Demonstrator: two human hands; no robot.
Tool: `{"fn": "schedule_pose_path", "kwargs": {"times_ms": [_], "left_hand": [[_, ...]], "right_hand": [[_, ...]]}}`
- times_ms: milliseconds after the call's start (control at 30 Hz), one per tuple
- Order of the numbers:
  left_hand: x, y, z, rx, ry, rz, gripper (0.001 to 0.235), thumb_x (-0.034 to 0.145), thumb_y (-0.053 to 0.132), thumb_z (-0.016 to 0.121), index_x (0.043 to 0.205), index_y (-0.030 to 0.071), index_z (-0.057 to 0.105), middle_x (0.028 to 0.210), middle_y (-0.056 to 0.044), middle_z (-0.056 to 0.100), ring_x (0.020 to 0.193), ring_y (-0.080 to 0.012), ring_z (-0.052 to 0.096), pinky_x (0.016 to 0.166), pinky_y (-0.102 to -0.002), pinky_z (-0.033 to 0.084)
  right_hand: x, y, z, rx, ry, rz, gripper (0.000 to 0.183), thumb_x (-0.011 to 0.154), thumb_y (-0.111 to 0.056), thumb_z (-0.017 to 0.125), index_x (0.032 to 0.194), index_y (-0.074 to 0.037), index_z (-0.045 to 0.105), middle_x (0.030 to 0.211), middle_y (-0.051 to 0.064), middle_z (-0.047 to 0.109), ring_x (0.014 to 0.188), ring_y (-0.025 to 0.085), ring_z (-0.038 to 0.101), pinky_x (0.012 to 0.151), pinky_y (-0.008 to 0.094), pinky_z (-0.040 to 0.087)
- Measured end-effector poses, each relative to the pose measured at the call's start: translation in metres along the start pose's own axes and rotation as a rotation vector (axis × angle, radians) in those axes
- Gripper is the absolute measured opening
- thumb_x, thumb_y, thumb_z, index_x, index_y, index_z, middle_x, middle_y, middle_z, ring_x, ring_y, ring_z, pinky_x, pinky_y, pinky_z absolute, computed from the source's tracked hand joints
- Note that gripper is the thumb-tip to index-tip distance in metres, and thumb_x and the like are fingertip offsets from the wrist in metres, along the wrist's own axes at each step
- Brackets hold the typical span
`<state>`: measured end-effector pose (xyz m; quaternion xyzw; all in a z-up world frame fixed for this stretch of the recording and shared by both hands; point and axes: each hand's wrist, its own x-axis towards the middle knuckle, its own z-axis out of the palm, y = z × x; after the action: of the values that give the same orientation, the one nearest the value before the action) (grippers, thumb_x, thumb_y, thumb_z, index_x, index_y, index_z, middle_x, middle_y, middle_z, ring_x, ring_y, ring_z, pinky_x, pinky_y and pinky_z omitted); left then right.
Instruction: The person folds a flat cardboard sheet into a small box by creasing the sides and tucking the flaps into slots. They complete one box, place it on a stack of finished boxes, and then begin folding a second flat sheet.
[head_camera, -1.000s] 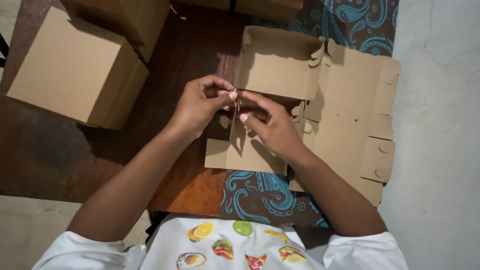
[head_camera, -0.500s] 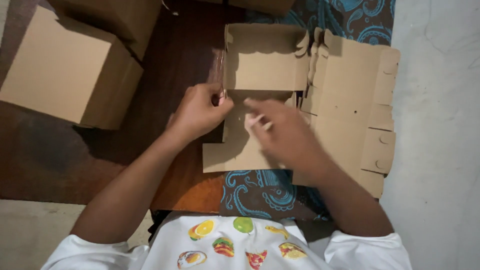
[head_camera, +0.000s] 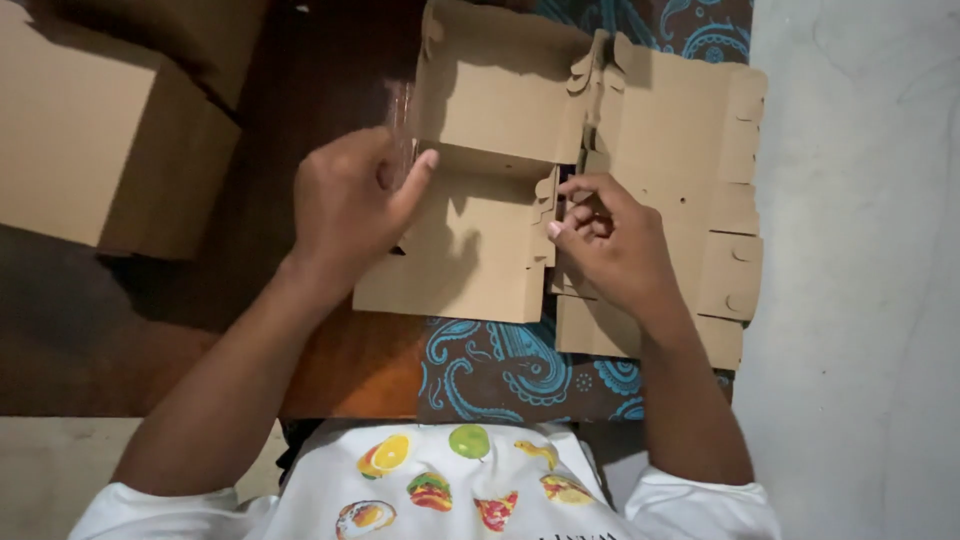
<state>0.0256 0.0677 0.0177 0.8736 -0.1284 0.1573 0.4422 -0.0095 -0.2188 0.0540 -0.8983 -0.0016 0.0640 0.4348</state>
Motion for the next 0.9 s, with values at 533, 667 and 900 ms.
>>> {"fn": "schedule_pose_path", "kwargs": {"times_ms": [533,667,900], "left_hand": [[-0.048,0.077,0.046,0.124,-0.598,0.647,0.044,0.089,0.007,0.072,0.129,0.018,0.058,0.088,-0.014,0.072,0.073,-0.0329,0.077,0.064,-0.041,0.059],[-0.046,0.070,0.053,-0.014,-0.636,0.652,0.038,0.092,0.003,0.067,0.125,0.020,0.061,0.095,-0.015,0.073,0.080,-0.0322,0.077,0.069,-0.040,0.060],[-0.050,0.047,0.065,-0.295,-0.683,0.320,0.028,0.089,0.013,0.074,0.115,0.010,0.065,0.096,-0.014,0.073,0.085,-0.0354,0.076,0.068,-0.045,0.062]], "right_hand": [[-0.002,-0.008,-0.010,0.022,-0.073,-0.045,0.027,0.093,-0.005,0.073,0.118,-0.013,0.077,0.094,0.019,0.077,0.082,0.027,0.073,0.067,0.039,0.059],[-0.004,-0.020,-0.012,-0.005,-0.077,-0.093,0.023,0.095,-0.005,0.071,0.116,-0.010,0.077,0.093,0.019,0.077,0.079,0.030,0.074,0.064,0.041,0.059],[-0.002,-0.016,-0.013,-0.087,-0.083,-0.237,0.027,0.095,0.004,0.065,0.117,-0.008,0.077,0.092,0.019,0.074,0.085,0.039,0.072,0.068,0.045,0.057]]}}
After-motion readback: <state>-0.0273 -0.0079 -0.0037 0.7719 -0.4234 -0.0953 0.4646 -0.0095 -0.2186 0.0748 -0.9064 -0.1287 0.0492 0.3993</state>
